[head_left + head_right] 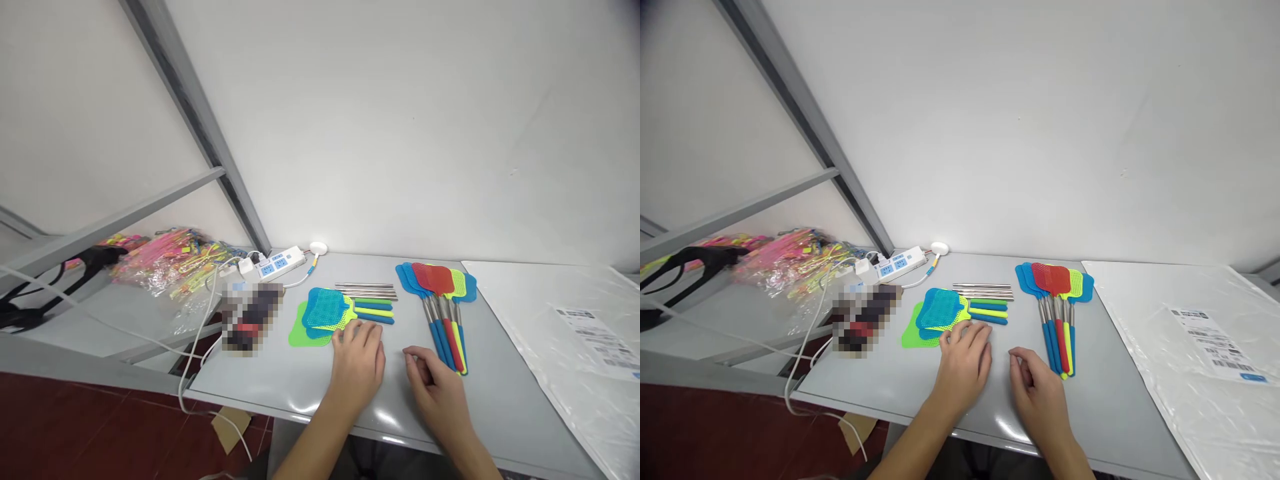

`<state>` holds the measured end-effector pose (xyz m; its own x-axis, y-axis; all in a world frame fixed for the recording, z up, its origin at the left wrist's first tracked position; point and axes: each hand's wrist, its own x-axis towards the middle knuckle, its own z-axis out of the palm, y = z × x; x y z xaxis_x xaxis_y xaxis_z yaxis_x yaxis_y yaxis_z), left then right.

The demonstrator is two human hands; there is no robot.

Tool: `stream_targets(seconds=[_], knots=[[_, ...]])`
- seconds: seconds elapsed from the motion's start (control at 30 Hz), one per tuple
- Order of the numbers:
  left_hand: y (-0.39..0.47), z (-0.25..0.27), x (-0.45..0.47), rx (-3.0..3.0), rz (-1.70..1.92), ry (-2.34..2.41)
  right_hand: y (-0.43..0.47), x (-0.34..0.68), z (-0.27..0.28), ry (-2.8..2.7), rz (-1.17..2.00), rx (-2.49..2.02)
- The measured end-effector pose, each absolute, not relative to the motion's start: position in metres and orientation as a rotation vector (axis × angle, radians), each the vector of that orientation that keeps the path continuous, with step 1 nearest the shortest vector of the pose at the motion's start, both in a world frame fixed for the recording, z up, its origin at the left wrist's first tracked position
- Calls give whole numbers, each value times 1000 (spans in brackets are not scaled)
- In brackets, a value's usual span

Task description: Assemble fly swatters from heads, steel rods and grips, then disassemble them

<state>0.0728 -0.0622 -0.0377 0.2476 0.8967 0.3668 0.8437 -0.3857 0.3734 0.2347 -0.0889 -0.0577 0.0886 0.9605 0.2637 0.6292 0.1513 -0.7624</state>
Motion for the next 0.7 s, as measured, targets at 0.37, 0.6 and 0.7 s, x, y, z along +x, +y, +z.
stream_targets(seconds=[0.37, 0.6, 0.7], knots=[[-64, -36, 73, 2478, 818, 1574, -88, 236, -62, -1657, 425, -1503], [-75, -42, 69, 2508, 733, 1543, -88, 234, -64, -1693, 408, -1495], [-82, -45, 62, 2454, 732, 1513, -89, 233, -64, -1728, 397, -1483]])
